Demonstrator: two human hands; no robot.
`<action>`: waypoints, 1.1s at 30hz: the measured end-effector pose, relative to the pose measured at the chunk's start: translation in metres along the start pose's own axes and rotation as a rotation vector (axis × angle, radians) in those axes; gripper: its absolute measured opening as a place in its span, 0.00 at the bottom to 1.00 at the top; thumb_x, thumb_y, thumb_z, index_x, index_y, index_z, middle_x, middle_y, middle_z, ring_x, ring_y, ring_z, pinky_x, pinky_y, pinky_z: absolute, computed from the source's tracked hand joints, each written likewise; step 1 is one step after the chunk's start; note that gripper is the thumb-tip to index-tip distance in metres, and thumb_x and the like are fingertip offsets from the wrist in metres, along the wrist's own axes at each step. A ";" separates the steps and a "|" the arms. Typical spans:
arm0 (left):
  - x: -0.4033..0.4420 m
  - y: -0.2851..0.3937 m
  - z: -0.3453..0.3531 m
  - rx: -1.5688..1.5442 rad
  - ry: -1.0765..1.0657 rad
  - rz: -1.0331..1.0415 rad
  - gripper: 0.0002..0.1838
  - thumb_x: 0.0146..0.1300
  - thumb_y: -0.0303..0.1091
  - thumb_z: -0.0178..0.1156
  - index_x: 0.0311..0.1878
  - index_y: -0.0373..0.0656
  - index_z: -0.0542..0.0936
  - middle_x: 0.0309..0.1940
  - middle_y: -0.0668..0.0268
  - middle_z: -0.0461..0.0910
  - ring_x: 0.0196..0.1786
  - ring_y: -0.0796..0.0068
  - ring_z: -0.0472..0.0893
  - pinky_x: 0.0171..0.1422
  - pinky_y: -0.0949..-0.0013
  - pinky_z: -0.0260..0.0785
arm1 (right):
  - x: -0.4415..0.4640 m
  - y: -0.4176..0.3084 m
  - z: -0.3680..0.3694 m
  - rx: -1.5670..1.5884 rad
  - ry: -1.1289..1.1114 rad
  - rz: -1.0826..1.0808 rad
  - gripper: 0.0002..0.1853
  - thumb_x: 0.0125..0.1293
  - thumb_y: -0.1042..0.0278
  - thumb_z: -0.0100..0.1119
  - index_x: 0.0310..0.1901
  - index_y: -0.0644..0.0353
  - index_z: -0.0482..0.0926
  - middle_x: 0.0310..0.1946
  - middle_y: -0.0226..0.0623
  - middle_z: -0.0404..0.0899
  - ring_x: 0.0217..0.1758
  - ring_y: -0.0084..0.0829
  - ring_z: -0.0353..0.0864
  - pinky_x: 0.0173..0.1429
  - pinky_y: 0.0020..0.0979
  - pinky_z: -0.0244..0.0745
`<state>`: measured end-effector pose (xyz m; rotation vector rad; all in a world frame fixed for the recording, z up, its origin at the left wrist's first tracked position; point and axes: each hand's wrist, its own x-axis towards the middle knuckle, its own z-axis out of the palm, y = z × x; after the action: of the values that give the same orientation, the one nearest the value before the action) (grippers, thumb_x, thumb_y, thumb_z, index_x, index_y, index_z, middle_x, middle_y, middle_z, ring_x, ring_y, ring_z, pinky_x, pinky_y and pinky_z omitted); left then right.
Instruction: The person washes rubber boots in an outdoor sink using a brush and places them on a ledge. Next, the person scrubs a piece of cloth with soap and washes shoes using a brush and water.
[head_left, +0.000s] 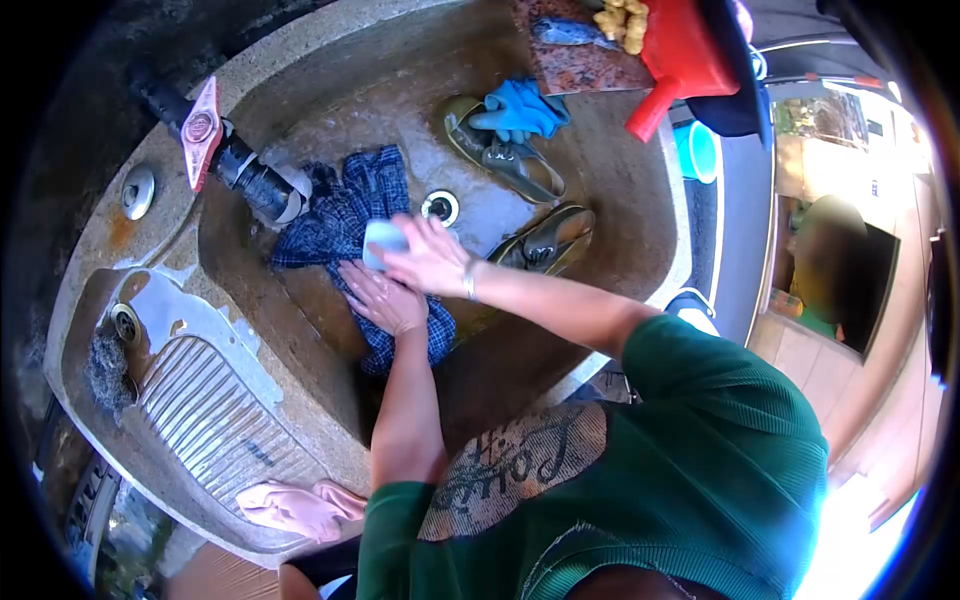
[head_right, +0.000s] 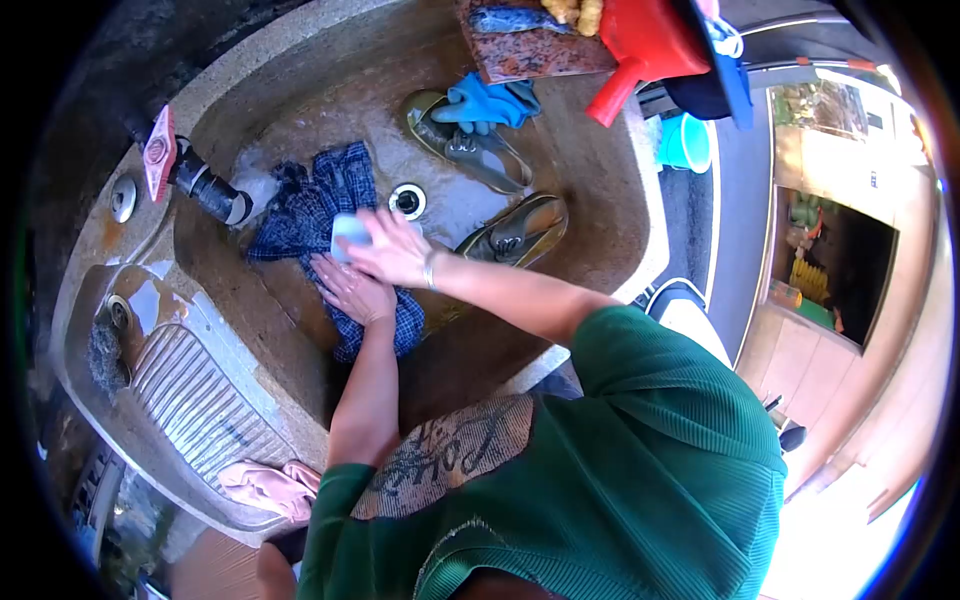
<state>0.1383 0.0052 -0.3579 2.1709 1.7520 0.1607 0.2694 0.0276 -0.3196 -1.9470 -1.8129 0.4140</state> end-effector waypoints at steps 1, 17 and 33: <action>0.000 -0.002 0.002 0.010 -0.005 0.005 0.40 0.68 0.57 0.43 0.70 0.29 0.56 0.72 0.44 0.51 0.75 0.49 0.51 0.74 0.45 0.45 | 0.010 0.014 0.013 -0.214 0.066 -0.148 0.25 0.53 0.58 0.65 0.55 0.38 0.75 0.52 0.52 0.67 0.53 0.54 0.68 0.55 0.51 0.66; -0.057 0.001 -0.043 0.311 -0.591 -0.098 0.56 0.44 0.52 0.74 0.73 0.76 0.48 0.74 0.47 0.32 0.73 0.32 0.40 0.60 0.27 0.59 | -0.031 0.012 -0.099 0.422 0.163 0.489 0.23 0.66 0.52 0.56 0.57 0.56 0.74 0.50 0.55 0.70 0.57 0.52 0.70 0.62 0.41 0.67; 0.032 0.038 -0.252 -1.833 -0.628 -0.400 0.32 0.46 0.27 0.58 0.60 0.32 0.70 0.50 0.51 0.78 0.48 0.53 0.81 0.55 0.53 0.76 | -0.058 0.023 -0.158 0.535 0.378 0.601 0.20 0.67 0.48 0.52 0.55 0.48 0.77 0.45 0.54 0.74 0.55 0.50 0.71 0.62 0.39 0.66</action>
<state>0.1048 0.0779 -0.1143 0.4147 0.7951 0.5814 0.3629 -0.0492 -0.2009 -1.9623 -0.7587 0.5935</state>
